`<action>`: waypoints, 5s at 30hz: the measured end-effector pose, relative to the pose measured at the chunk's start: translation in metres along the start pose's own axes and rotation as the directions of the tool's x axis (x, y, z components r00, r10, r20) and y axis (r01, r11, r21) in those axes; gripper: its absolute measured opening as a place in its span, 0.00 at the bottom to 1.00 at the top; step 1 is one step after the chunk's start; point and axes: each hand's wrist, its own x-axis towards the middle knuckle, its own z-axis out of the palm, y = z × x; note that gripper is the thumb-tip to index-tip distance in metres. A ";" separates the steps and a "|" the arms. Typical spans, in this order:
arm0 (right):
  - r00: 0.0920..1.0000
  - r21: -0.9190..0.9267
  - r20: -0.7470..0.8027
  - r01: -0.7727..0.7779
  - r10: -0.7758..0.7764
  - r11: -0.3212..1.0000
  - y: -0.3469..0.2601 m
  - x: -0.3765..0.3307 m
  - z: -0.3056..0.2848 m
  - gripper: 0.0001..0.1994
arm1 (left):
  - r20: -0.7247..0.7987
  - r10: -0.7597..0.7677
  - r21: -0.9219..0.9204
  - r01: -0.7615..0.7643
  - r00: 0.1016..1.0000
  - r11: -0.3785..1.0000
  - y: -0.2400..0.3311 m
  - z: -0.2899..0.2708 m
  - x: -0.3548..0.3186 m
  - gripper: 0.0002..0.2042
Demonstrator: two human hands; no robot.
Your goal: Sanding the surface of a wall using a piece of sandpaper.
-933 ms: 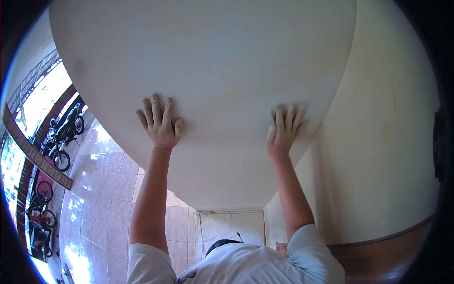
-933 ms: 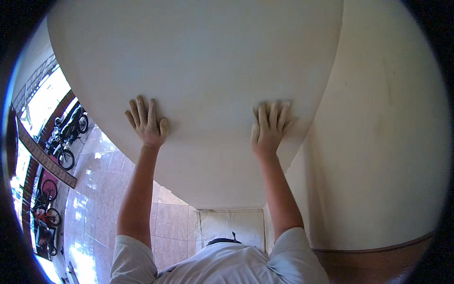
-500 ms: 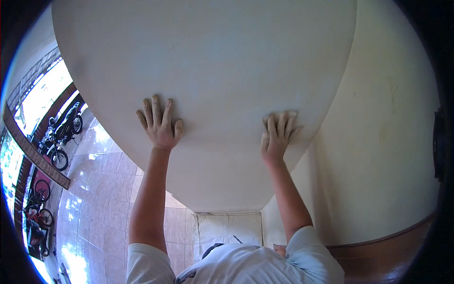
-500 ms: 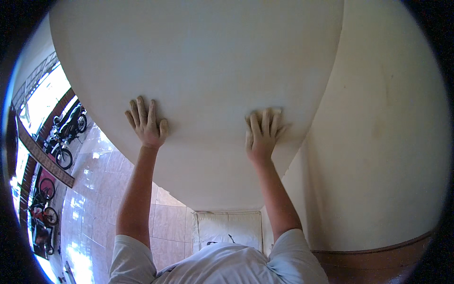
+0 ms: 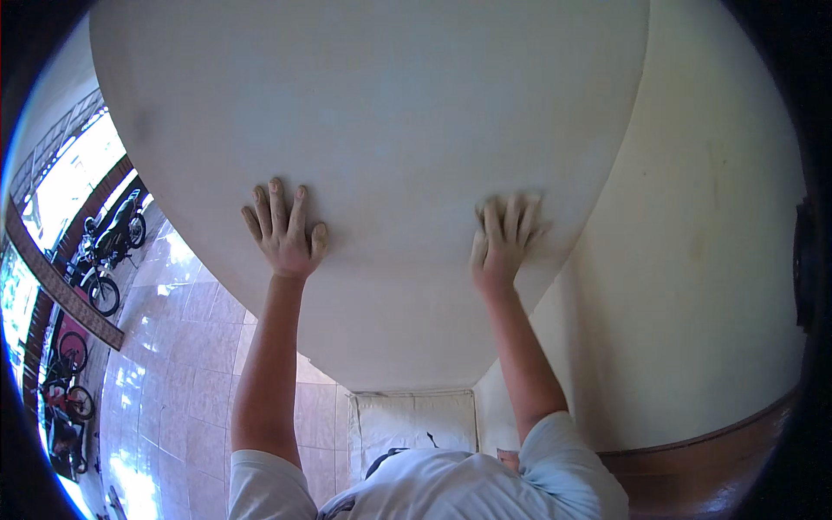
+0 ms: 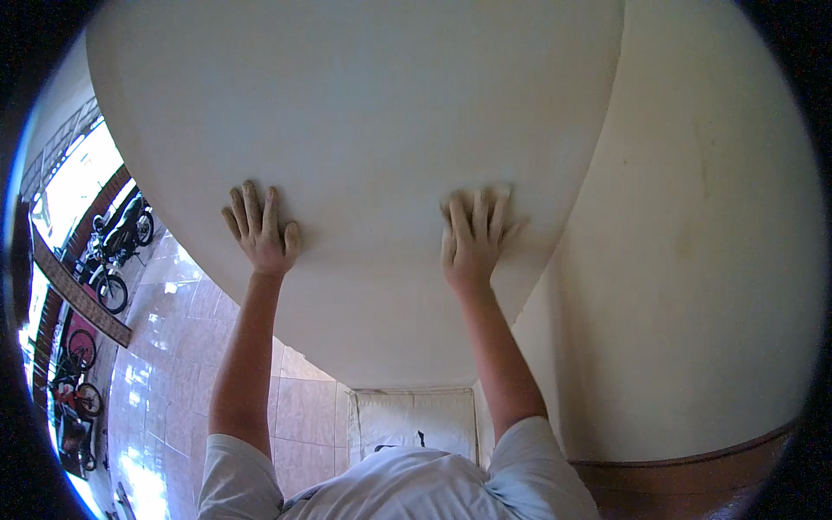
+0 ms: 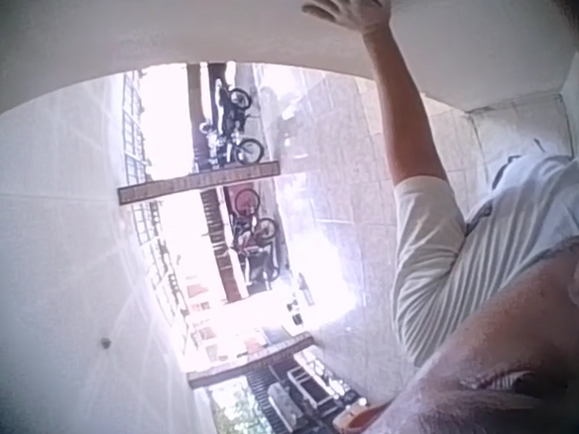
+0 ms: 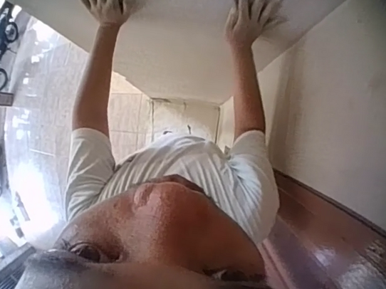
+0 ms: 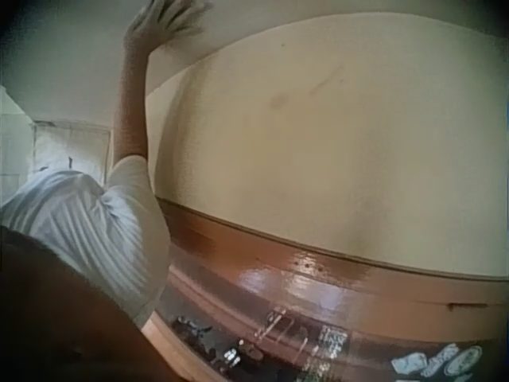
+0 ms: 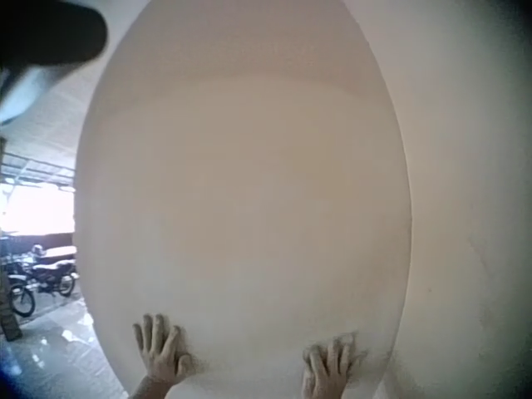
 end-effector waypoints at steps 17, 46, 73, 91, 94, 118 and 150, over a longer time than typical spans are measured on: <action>0.974 -0.071 -0.226 0.011 -0.026 0.997 -0.016 0.171 -0.046 0.24 | -0.017 -0.002 -0.041 0.001 1.000 0.999 0.004 0.000 0.001 0.26; 0.998 0.024 0.003 -0.069 0.069 0.997 -0.021 0.006 0.011 0.24 | 0.007 -0.035 -0.088 0.036 0.999 0.995 0.005 0.005 -0.050 0.25; 0.952 0.098 0.246 -0.213 0.184 0.972 -0.074 -0.120 0.044 0.24 | 0.311 -0.253 -0.293 0.345 0.916 0.892 0.042 -0.009 -0.140 0.31; 0.987 0.158 0.140 -0.096 0.074 0.983 -0.144 0.017 0.038 0.21 | 0.111 -0.193 -0.146 0.208 0.975 0.967 -0.004 0.001 -0.112 0.27; 0.987 0.238 0.136 -0.114 0.083 0.965 -0.147 -0.004 0.045 0.21 | 0.076 -0.212 -0.188 0.223 0.974 0.956 -0.006 0.005 -0.115 0.25; 0.988 0.258 0.092 -0.145 0.125 0.955 -0.171 0.009 0.054 0.18 | 0.039 -0.099 -0.193 0.105 0.994 0.976 -0.012 0.007 -0.118 0.24; 0.971 0.191 0.238 -0.031 -0.016 0.981 -0.144 -0.094 0.073 0.18 | 0.024 -0.138 -0.239 0.140 0.990 0.961 -0.001 0.019 -0.138 0.24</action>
